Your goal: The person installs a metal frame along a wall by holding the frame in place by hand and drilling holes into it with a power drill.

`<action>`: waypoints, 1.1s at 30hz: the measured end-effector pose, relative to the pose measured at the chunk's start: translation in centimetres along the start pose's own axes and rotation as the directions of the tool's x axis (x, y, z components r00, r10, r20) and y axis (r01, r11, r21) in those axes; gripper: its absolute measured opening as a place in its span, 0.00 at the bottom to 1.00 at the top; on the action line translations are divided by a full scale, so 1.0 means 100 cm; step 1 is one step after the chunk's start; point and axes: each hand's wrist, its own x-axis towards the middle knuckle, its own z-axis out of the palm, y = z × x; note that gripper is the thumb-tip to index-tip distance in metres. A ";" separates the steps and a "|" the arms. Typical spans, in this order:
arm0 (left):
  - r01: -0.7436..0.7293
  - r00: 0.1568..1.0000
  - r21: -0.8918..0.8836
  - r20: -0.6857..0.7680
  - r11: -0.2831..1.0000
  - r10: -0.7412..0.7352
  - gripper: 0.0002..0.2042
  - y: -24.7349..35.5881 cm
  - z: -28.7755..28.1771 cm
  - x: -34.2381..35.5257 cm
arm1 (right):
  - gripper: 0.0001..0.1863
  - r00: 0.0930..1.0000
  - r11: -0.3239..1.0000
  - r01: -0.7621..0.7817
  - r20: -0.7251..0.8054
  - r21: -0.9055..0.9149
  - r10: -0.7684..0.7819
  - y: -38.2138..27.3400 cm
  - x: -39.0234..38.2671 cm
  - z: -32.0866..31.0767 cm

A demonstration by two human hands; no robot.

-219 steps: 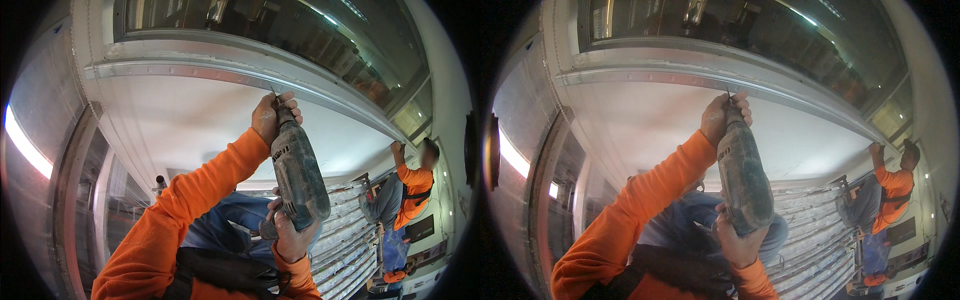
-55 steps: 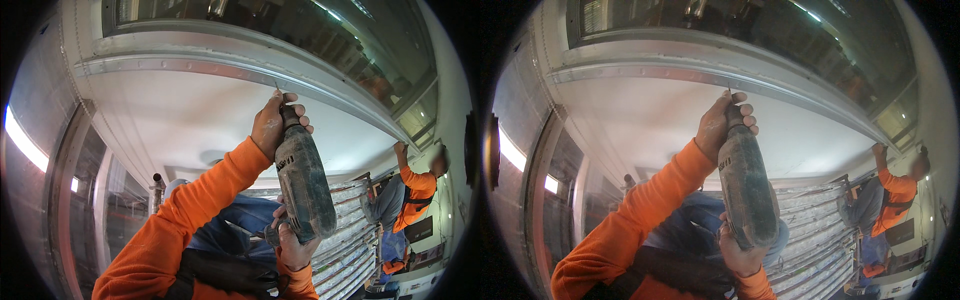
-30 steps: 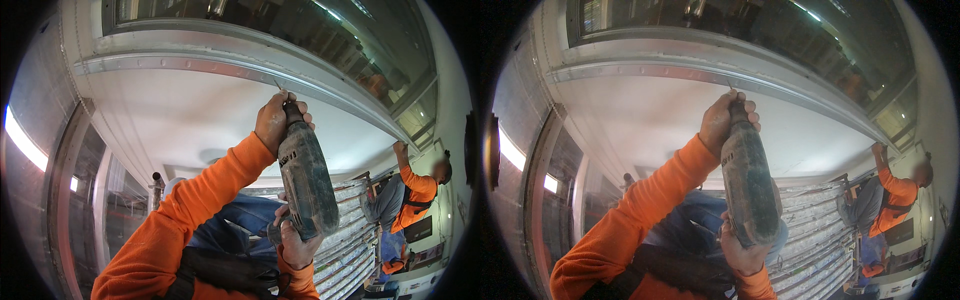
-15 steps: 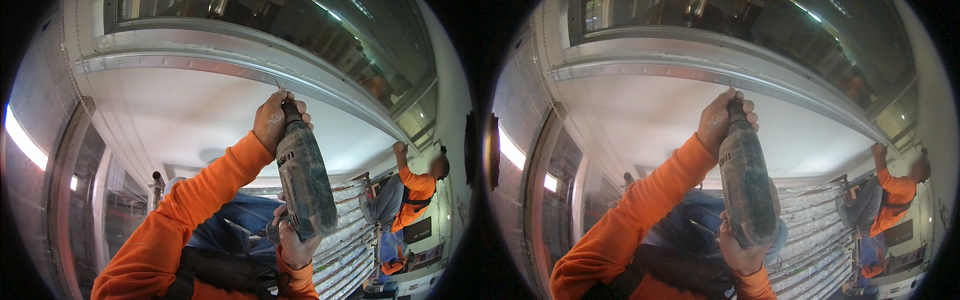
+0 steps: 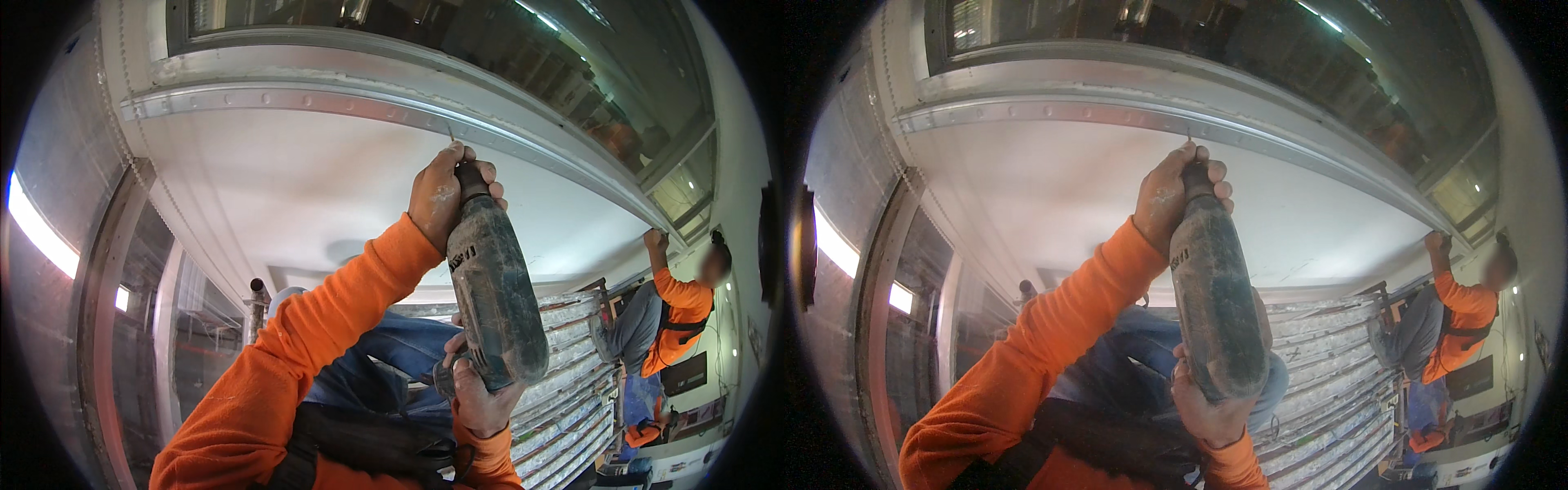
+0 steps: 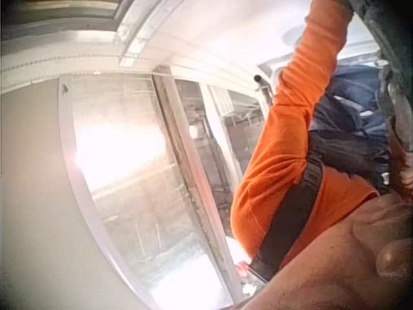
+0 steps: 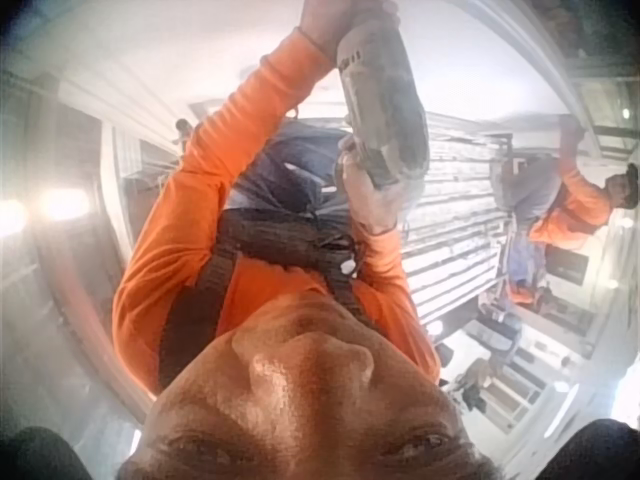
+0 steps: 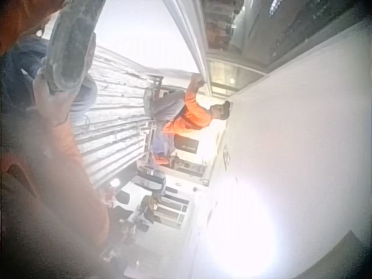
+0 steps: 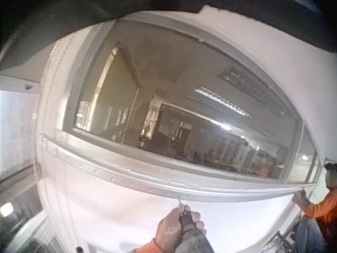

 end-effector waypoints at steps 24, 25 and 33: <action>0.014 1.000 -0.029 -0.013 0.999 -0.014 0.09 0.012 -0.004 0.001 | 0.24 0.996 0.996 -0.081 0.043 -0.028 0.082 -0.009 0.005 0.005; 0.041 0.999 -0.035 -0.035 0.999 -0.042 0.09 0.004 -0.008 0.001 | 0.28 0.987 0.988 -0.140 0.073 -0.064 0.144 -0.009 0.009 0.003; -0.089 0.983 0.182 -0.140 0.979 0.115 0.13 0.014 -0.039 0.031 | 0.29 0.992 0.992 -0.123 0.041 0.039 0.121 0.023 -0.001 -0.012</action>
